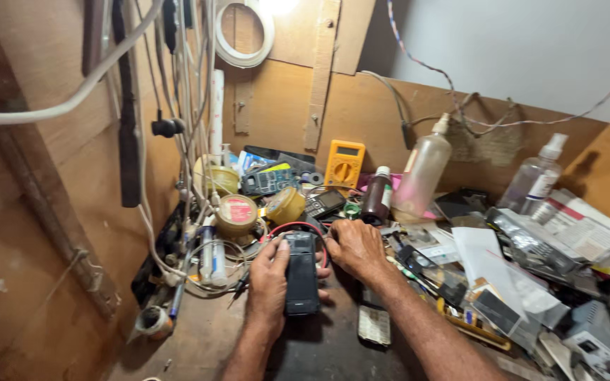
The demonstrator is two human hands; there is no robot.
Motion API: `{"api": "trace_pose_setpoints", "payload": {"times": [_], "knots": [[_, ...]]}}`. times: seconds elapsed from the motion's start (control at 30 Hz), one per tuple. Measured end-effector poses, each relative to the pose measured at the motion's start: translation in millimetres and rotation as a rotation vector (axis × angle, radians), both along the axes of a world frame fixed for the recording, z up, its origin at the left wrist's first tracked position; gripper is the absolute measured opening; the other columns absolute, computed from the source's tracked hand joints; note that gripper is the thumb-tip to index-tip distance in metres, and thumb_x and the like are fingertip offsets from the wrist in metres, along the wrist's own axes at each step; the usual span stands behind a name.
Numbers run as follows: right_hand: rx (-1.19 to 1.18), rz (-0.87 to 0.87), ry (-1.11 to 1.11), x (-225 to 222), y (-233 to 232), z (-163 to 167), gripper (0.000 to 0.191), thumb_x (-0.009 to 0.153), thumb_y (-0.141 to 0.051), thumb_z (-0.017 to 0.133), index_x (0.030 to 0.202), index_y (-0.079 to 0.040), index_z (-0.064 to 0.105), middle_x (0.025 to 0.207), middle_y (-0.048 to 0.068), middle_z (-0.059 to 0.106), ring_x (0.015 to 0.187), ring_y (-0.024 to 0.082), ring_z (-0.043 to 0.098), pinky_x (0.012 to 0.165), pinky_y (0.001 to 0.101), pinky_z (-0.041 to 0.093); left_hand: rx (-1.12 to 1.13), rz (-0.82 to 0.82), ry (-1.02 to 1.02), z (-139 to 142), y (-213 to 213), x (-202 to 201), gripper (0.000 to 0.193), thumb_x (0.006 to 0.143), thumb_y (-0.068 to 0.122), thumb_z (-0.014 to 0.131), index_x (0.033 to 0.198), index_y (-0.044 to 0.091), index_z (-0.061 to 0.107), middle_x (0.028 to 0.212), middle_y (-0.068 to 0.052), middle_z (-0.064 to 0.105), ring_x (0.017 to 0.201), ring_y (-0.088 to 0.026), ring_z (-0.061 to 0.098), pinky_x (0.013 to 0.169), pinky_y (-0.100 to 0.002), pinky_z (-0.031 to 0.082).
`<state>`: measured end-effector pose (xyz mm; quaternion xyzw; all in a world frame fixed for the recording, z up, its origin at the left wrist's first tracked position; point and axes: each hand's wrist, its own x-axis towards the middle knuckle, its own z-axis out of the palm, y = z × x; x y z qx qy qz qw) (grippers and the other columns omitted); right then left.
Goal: The person disassembles a black feature phone, removes the battery, and reassembles the device. They then use a small screwdriver to adjust a screw on the phone's side. The person also handles a small plastic bag containing a replacement part.
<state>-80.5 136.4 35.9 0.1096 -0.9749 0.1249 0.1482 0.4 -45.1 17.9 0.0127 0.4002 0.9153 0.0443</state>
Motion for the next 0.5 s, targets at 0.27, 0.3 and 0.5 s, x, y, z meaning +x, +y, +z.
{"api": "trace_pose_setpoints", "payload": {"times": [0.27,0.3,0.5], "knots": [[-0.151,-0.108,-0.109,17.7,14.2,14.2,0.021,0.081,-0.031,0.072,0.093,-0.017,0.083,0.085,0.012,0.078,0.082,0.031,0.076,0.077,0.0461,0.058,0.038,0.015,0.008,-1.7,-2.8,2.4,0.035,0.105,0.031,0.042,0.118,0.001,0.055,0.096,-0.025,0.074,0.072,-0.033,0.076,0.051,-0.046,0.066],[-0.153,-0.096,-0.094,19.0,12.1,15.8,0.021,0.081,-0.031,0.072,0.093,-0.017,0.083,0.085,0.011,0.079,0.082,0.030,0.076,0.078,0.0457,0.059,0.037,0.009,0.014,-1.1,-2.3,1.5,0.035,0.105,0.031,0.042,0.118,0.002,0.054,0.096,-0.025,0.074,0.072,-0.033,0.076,0.052,-0.046,0.066],[-0.158,-0.092,-0.095,20.6,-8.6,19.8,0.023,0.081,-0.035,0.074,0.096,-0.020,0.083,0.087,0.010,0.079,0.082,0.030,0.076,0.077,0.0457,0.059,0.032,0.003,0.018,1.0,-2.7,2.4,0.036,0.106,0.029,0.040,0.121,0.001,0.056,0.096,-0.022,0.073,0.072,-0.032,0.076,0.051,-0.044,0.066]]}}
